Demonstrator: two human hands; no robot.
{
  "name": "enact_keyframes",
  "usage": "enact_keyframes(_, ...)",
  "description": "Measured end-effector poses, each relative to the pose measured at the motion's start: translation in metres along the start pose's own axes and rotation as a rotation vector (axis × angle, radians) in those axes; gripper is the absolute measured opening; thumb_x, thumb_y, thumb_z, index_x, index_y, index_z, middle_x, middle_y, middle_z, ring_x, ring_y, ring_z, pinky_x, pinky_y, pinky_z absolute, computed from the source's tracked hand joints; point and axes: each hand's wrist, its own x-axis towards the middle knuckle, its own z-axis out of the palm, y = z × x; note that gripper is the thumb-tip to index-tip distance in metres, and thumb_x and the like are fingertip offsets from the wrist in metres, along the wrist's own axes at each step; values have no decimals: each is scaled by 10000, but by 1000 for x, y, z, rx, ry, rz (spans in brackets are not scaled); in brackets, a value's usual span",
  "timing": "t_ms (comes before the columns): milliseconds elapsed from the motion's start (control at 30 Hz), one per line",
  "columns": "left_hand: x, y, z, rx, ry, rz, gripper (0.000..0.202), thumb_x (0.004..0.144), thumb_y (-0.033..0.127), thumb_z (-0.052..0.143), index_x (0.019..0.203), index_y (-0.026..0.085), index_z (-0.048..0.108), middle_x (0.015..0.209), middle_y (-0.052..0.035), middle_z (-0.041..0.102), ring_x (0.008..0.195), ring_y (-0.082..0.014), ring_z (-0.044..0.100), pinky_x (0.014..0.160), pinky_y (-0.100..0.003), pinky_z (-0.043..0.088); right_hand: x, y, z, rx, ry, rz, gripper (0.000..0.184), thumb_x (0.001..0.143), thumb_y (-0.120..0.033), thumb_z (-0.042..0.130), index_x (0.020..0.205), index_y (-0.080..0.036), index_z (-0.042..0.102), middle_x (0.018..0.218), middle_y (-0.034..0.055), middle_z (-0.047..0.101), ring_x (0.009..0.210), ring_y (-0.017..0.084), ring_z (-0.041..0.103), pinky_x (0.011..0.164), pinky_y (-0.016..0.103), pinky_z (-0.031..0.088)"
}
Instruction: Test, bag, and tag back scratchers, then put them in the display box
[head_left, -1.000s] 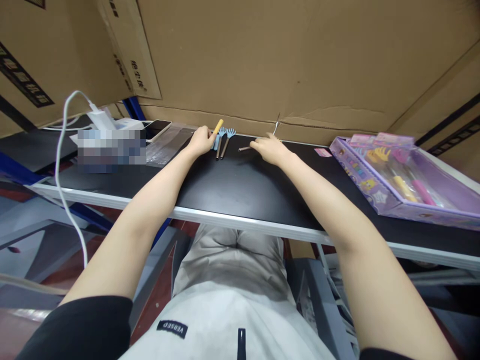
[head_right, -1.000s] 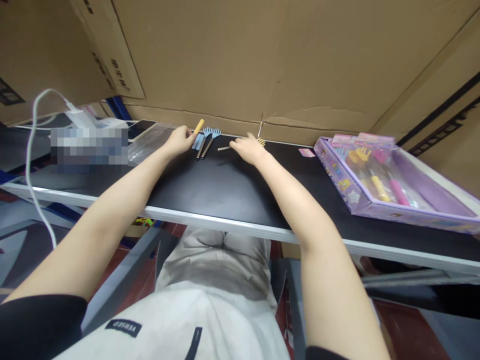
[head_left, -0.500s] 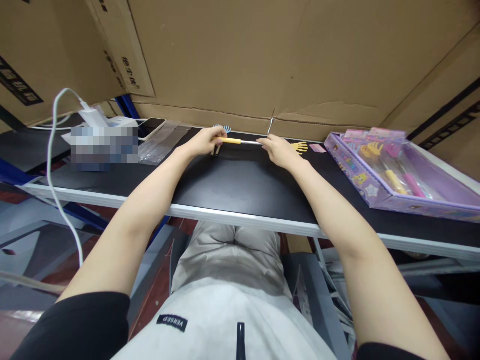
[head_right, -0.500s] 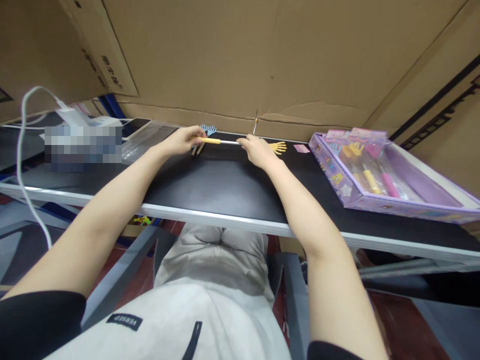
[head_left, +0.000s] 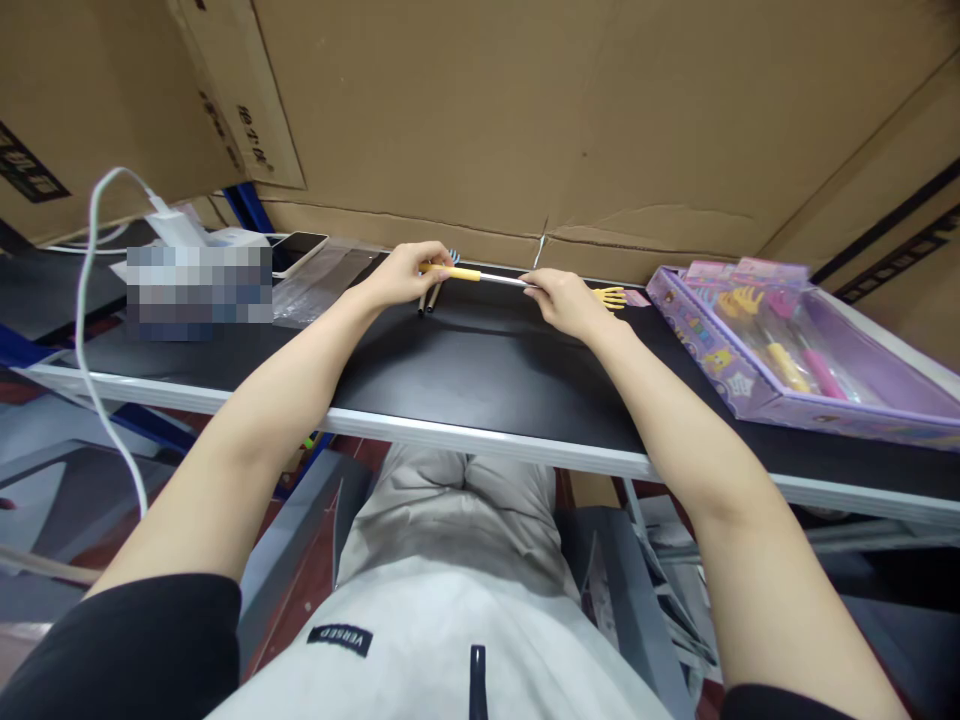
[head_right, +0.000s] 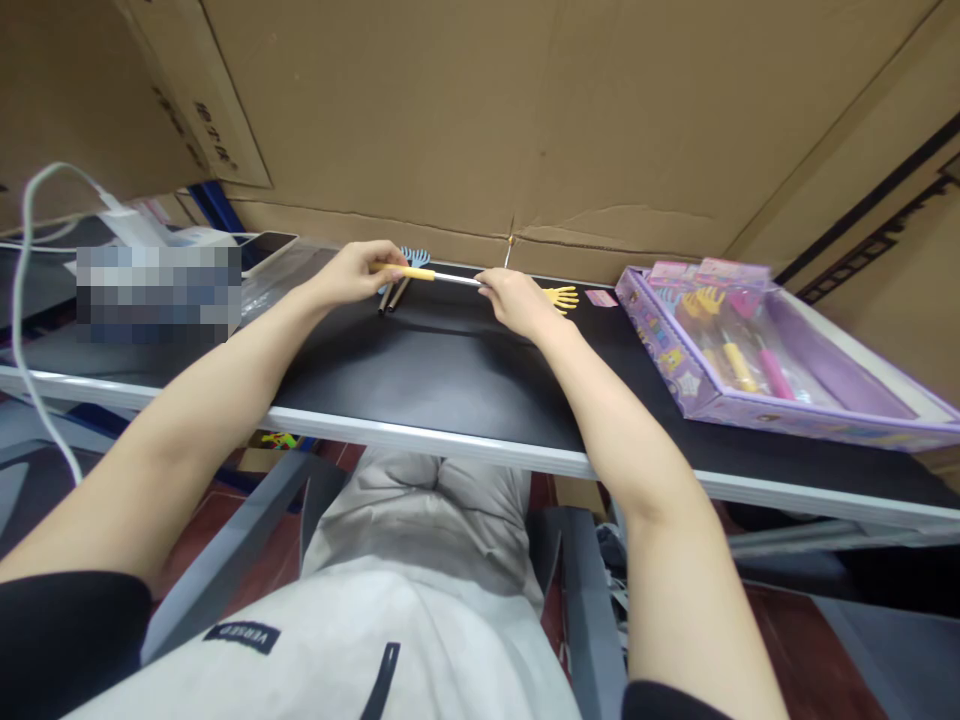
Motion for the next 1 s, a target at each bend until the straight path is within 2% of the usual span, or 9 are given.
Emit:
enact_keyframes(233,-1,4,3,54,21,11,138,863,251,632,946,177,714,928,-48,751,910,-220,662,916,-352,504,0,0,-4,3,7,-5,399,1060,-246,472,1283,-126,780,1226,194,796,1143,324,734,999,428,540)
enact_keyframes(467,-2,3,3,69,19,37,163,876,259,626,971,179,732,954,-59,762,930,-226,672,923,-359,498,0,-3,-11,45,-70,25,399,1052,-293,492,1264,-152,800,1056,141,821,986,288,741,947,401,530)
enact_keyframes(700,-3,5,2,73,29,29,181,876,273,624,977,173,736,973,-61,770,960,-232,676,945,-359,498,1,-6,-11,19,-15,21,410,1035,-258,482,1261,-122,795,1228,191,801,1130,320,736,995,422,521)
enact_keyframes(900,-5,11,5,49,-9,49,176,875,293,626,958,181,734,916,-50,752,897,-227,663,902,-359,504,0,-12,-13,156,-116,51,396,1049,-357,499,1140,-155,827,876,80,797,800,224,696,829,342,510)
enact_keyframes(1000,-5,11,11,36,-27,59,184,877,308,634,973,190,738,865,-33,722,869,-225,650,887,-365,498,2,-15,-9,157,-116,50,402,1053,-356,506,1179,-149,827,878,80,798,790,216,693,826,336,507)
